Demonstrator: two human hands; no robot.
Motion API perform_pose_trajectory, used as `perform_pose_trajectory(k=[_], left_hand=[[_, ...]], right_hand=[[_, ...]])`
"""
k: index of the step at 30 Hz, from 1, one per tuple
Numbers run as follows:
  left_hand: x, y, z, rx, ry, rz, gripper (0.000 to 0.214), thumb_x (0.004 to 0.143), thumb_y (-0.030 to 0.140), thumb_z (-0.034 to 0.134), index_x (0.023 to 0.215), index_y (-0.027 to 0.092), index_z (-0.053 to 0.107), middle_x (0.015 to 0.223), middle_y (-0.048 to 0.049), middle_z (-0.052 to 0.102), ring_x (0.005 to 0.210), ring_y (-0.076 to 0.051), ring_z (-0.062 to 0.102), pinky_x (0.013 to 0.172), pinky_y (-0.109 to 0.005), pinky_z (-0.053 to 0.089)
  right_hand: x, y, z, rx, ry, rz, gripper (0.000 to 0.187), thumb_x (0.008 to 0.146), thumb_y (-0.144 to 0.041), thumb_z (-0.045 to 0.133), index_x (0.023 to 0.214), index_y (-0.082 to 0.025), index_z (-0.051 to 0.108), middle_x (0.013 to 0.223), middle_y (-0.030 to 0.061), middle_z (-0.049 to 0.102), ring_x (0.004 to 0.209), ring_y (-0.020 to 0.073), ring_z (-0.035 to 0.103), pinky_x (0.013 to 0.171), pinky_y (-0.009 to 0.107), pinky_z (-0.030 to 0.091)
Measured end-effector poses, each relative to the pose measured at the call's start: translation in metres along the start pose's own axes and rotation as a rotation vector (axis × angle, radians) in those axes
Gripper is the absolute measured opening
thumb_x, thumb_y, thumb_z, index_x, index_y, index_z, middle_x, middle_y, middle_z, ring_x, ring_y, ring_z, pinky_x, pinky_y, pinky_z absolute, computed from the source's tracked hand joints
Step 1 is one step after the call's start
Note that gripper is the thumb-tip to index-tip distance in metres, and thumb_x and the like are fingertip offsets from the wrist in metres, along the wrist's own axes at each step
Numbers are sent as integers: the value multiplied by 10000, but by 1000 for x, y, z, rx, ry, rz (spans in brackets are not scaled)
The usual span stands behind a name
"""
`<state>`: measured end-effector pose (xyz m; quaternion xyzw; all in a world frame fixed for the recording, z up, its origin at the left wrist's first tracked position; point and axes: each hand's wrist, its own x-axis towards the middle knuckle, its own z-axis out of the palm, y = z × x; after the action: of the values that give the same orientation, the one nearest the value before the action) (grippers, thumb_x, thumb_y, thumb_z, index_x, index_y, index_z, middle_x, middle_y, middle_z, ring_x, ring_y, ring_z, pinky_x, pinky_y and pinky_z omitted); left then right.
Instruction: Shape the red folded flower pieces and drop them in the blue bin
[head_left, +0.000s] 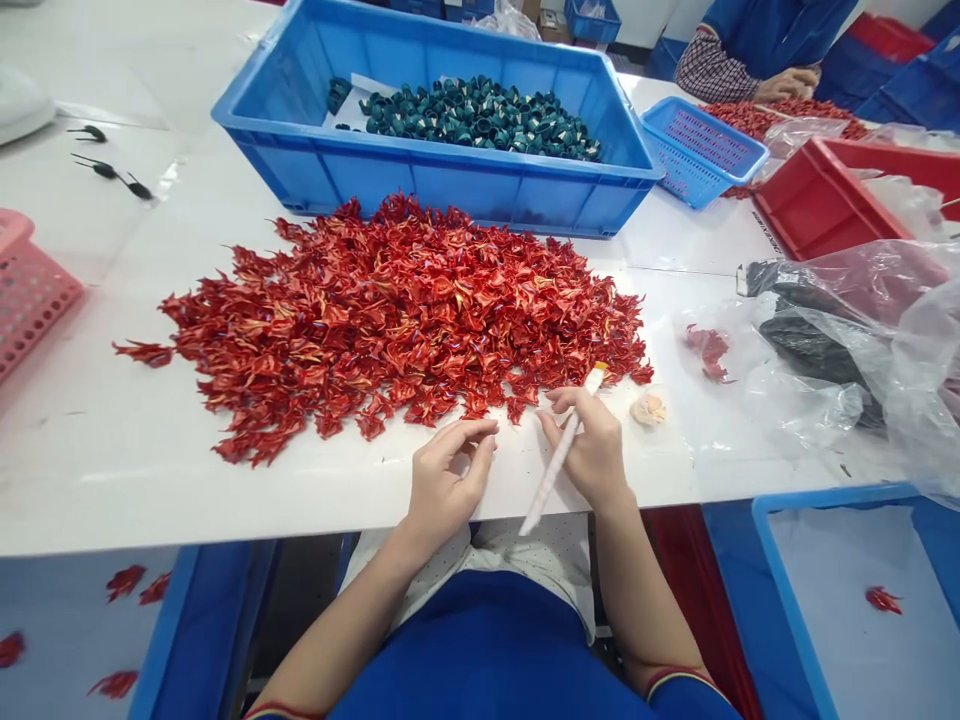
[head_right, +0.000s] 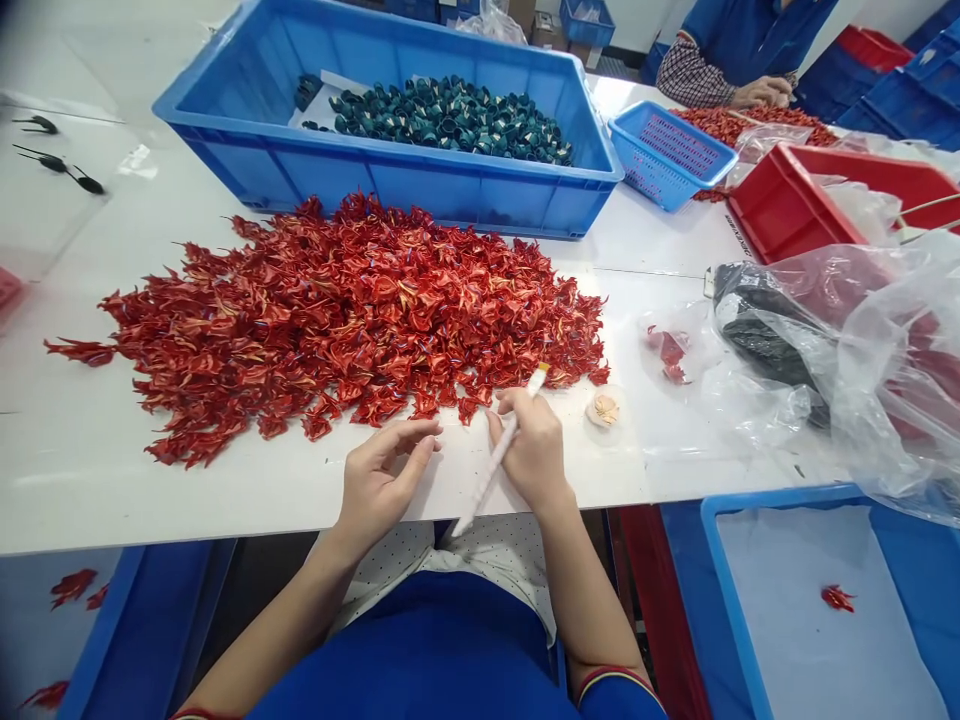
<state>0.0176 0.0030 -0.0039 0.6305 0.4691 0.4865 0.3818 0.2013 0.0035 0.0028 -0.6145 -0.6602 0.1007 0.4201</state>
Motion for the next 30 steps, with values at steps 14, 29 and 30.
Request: perform_pose_trajectory(k=[14,29,30], left_hand=[[2,2,-1,-257,-78,-65,262,844,170,658,1103,192,685,1069,-90,724,941,-178,701,774,-262,597],[7,8,-14,-593,-235,-388,471,743,473,789,1080,159,694,912,-98,761,816,-201,731,721,-279,607],[8,8,-14,-612,-246,-404,497,728,483,798,1089,158,688,877,-86,755,762,-185,722,686,-264,597]], right_hand=[[-14,-34,3,678,19,397,329,772,-222,729,664,-224,419,733,-9,677,635,134,601,616,269,475],[-25,-51,3,780,-113,456,188,839,-253,682,1025,-240,705,632,-25,654,540,104,585,491,212,465],[-24,-52,1,778,-144,440,188,851,-251,667,1032,-244,714,610,-28,649,534,106,592,492,212,474]])
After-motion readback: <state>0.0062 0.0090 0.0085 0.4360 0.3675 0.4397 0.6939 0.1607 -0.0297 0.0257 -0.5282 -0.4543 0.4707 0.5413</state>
